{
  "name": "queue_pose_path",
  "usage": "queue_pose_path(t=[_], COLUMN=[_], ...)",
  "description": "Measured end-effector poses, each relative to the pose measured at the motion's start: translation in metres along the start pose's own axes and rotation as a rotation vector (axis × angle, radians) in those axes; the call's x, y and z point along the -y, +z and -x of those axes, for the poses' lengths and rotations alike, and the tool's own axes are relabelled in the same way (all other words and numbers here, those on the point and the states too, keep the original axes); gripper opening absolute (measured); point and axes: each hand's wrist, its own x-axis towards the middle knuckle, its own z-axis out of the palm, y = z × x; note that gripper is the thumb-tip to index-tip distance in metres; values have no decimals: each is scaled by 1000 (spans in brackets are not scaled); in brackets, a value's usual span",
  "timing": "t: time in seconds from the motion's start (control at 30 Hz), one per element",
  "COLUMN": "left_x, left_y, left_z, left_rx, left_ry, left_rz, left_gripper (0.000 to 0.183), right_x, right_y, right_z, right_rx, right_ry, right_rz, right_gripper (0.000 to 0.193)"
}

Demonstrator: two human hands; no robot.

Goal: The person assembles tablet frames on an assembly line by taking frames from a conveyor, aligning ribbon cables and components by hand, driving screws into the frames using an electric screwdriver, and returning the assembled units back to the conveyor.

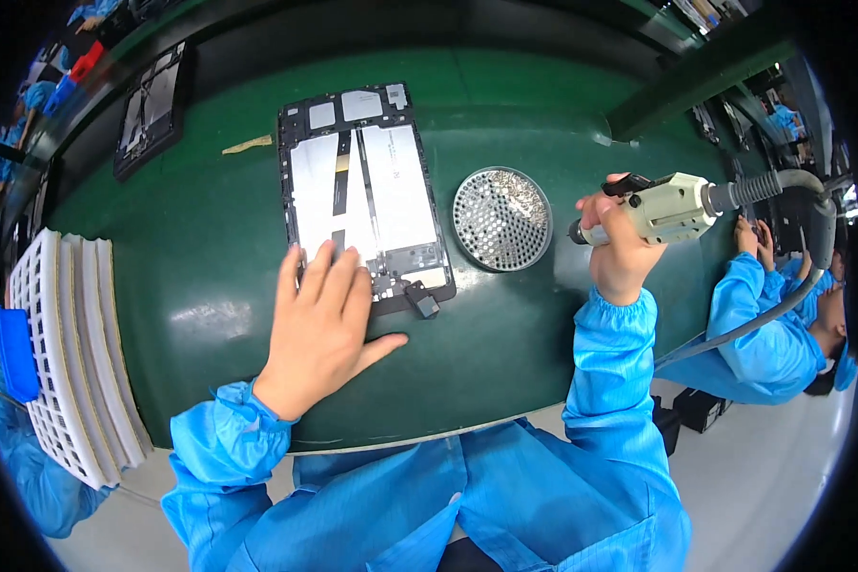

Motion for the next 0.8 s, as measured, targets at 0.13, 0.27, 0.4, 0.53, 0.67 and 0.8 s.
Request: queue_pose_path(t=[0.13,0.27,0.4,0.53,0.67,0.8], left_x=[1,3,6,5,12,20], left_y=[13,24,30,31,29,32], left_z=[-19,-31,-38,-41,-46,-49], left_rx=[-103,-182,-251,-166,-91,-23], left_ry=[366,593,578,525,564,522], left_rz=[239,333,428,536,565,836], left_gripper=[41,32,23,32,28,20], right_x=[4,6,9,9,8,6], right_y=[-1,-3,-3,-1,-2,-4], right_z=[3,1,-2,-3,-3,-3], right_rx=[11,90,100,99,98,132], right_ry=[39,48,36,48,34,6], right_rz=[-11,-38,-3,-6,7,22], right_gripper=[31,34,35,35,36,37])
